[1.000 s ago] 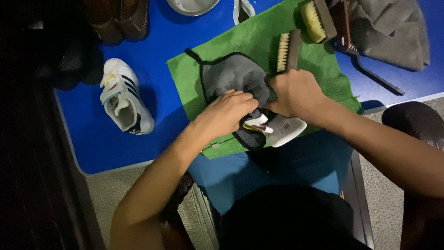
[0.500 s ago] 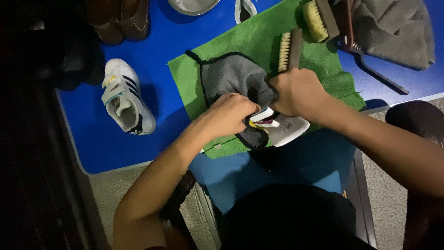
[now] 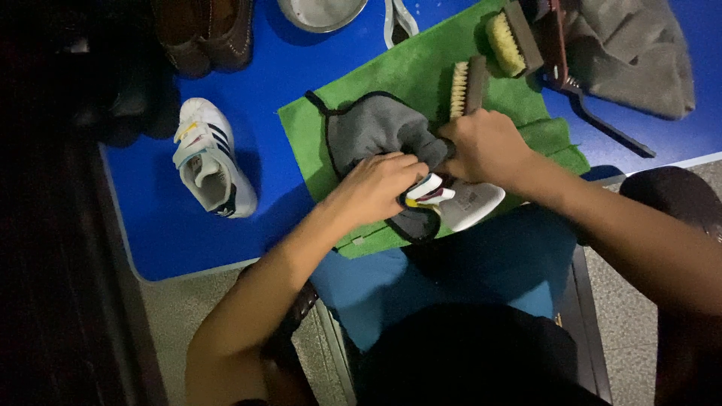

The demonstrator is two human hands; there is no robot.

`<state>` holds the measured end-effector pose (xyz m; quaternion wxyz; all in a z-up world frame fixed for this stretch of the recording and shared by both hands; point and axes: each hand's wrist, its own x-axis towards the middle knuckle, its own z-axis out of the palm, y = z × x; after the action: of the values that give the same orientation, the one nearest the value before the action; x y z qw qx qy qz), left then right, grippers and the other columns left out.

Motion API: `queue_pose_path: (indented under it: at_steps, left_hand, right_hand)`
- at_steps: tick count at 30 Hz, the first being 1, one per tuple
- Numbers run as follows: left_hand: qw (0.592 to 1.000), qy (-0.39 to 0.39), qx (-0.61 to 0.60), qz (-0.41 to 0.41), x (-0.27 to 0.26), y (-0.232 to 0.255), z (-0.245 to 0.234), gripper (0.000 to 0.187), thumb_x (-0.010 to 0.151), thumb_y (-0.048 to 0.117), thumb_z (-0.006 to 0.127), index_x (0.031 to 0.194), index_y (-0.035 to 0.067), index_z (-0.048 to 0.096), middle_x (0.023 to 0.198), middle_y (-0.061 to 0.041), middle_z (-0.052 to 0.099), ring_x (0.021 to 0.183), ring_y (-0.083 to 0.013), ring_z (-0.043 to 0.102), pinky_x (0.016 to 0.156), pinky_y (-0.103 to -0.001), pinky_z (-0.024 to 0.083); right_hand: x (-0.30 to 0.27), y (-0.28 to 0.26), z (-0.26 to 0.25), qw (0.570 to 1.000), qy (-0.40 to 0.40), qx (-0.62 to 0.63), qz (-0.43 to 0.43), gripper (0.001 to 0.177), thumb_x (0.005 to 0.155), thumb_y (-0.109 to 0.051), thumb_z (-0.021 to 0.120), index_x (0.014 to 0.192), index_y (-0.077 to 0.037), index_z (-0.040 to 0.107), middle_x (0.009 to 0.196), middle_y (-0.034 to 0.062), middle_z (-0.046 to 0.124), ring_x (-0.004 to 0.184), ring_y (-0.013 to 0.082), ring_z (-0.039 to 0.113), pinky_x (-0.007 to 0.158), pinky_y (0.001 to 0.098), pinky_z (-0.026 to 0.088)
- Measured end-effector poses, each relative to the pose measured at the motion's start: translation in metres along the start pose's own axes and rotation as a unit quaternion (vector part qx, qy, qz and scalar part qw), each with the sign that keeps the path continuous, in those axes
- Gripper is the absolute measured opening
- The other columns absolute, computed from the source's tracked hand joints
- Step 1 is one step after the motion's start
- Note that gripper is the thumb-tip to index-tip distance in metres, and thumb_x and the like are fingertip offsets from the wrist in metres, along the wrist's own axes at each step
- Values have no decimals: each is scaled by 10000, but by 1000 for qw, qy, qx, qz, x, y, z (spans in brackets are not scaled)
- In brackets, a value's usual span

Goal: The person scrubs a white sneaker with a brush, then wipes it with a gray cloth and a yellow cloth. The person handles the shoe repeatedly, rotating it to clean different sides, and finishes by placing it on the table.

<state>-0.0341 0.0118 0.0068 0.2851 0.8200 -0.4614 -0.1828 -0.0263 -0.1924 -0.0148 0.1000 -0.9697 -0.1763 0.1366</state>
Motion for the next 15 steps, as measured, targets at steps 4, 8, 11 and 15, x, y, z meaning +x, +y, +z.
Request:
queue_pose_path:
  at_steps: [4,8,11,15]
  left_hand:
    - [999,34,12,34,-9,-2,1,245,651,-5,668,868,36,561,811,-123,576,849,-350,579,718,-429,465]
    - [998,-4,-63,-4,-14,-2,-14,263,682,-36,617,935,27,584,909,-143,614,953,-366,578,824,-447,456]
    - [993,-24,-116,-6,-22,7,-28,348,754,-113,532,1097,-64,566,1116,-259,595,1098,-447,526,935,-512,409]
    - [988,-14,-147,-45,-26,1,-31,414,785,-120,497,1176,-21,588,1151,-237,616,1106,-411,558,961,-486,416]
  right_hand:
    - [-1,-3,-17,997,-20,70,-10,293,626,-308,736,721,-49,640,640,204,636,704,439,660,605,526,513]
    - [-4,-4,-36,986,-48,160,-13,278,653,-281,727,742,-45,611,679,219,642,776,464,644,644,563,490]
    - [-3,-5,-46,983,-50,176,6,259,719,-267,705,765,-35,602,689,211,646,813,458,642,671,536,492]
    - [-5,2,-51,975,-40,215,-30,244,752,-267,681,756,-36,603,655,227,623,719,428,638,627,497,476]
